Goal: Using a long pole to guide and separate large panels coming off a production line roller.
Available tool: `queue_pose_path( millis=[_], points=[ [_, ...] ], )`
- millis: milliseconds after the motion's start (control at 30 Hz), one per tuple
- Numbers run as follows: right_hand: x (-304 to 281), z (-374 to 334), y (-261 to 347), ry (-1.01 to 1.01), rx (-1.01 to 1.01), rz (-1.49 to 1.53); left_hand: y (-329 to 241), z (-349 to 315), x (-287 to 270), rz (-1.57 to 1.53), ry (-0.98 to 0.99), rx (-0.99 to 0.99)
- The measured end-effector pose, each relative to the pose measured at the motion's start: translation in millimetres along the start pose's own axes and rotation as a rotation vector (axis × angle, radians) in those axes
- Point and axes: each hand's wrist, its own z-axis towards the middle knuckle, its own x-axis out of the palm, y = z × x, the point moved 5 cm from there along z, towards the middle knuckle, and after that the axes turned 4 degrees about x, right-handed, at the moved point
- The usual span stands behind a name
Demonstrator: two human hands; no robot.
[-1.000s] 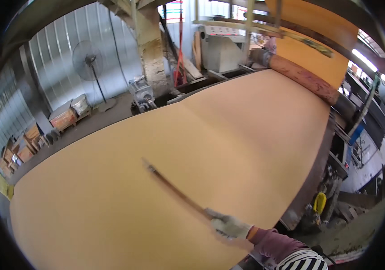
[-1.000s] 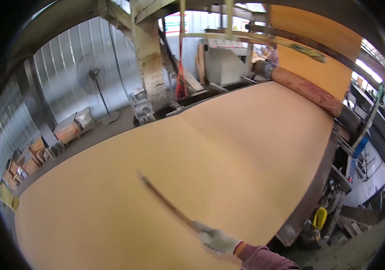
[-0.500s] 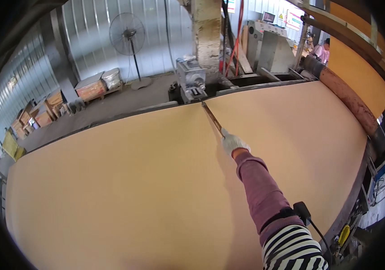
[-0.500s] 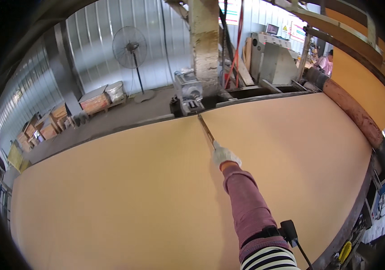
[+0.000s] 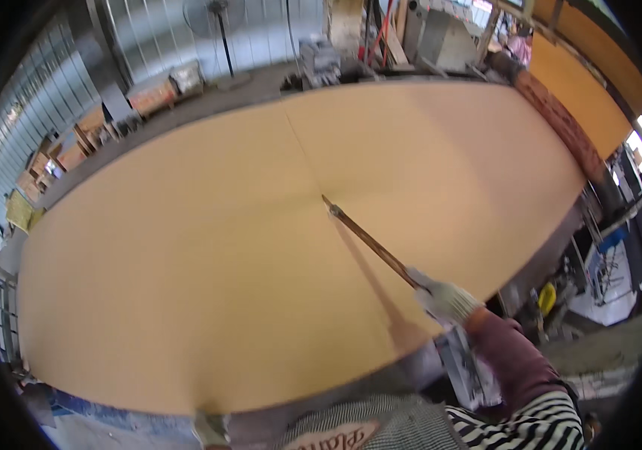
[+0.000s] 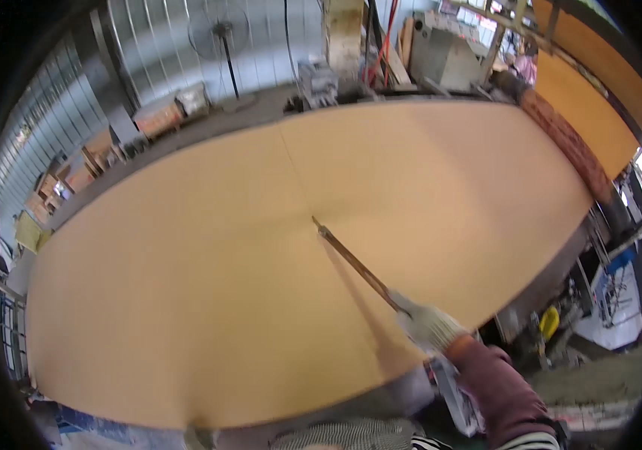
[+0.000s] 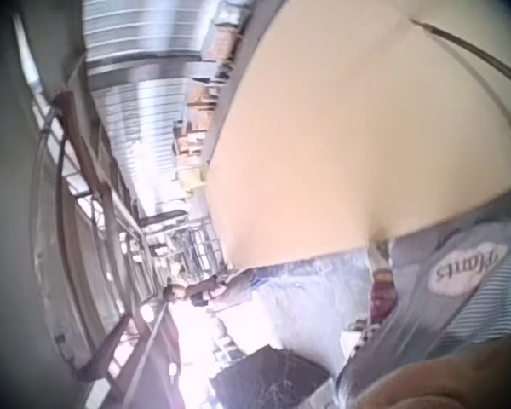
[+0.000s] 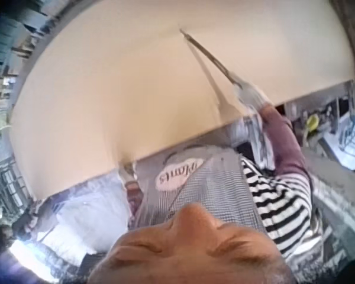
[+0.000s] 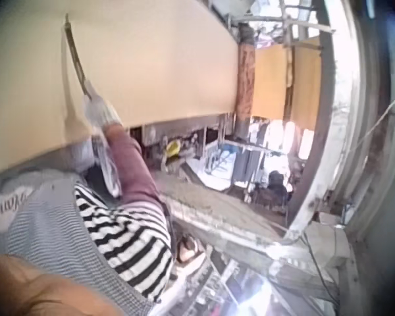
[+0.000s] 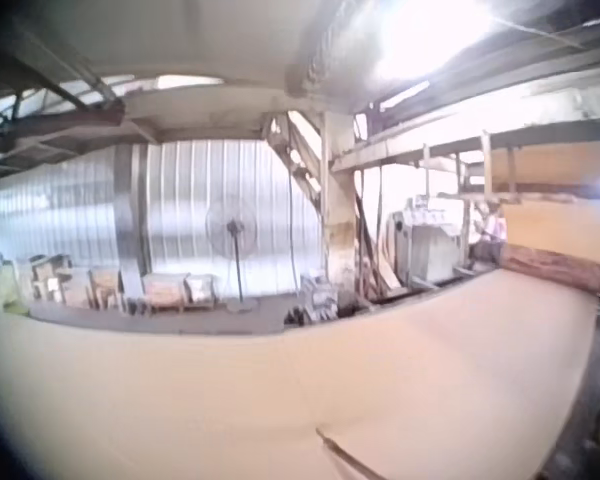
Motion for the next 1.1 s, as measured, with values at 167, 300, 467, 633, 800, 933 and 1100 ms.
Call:
queue_pose_path(
  millis=[167,300,467,633,800,933,1100],
  points=[
    [0,-336,-15,0.32,0.327,-0.299,-63,39,-65,0.146,0.067,0.045],
    [-8,-411,2,0.386,0.411,-0.07,-125,99,-179,0.081,-0.175,0.163],
    [76,-362,1,0.108,0.586,0.958,-185,69,-180,0.855,-0.687,0.779],
    [131,-292,17,0.18,0.431,1.088,-10,-89,80,0.223,0.192,0.109],
    [148,-254,49,0.229,0.016,0.886,86,-125,66,0.264,0.337,-0.144],
    [162,-253,83,0.373,0.173,0.947,102,-109,53,0.181,0.395,-0.301],
    [186,-229,65,0.446,0.084,0.849,93,-101,56,0.21,0.415,-0.359]
  ],
)
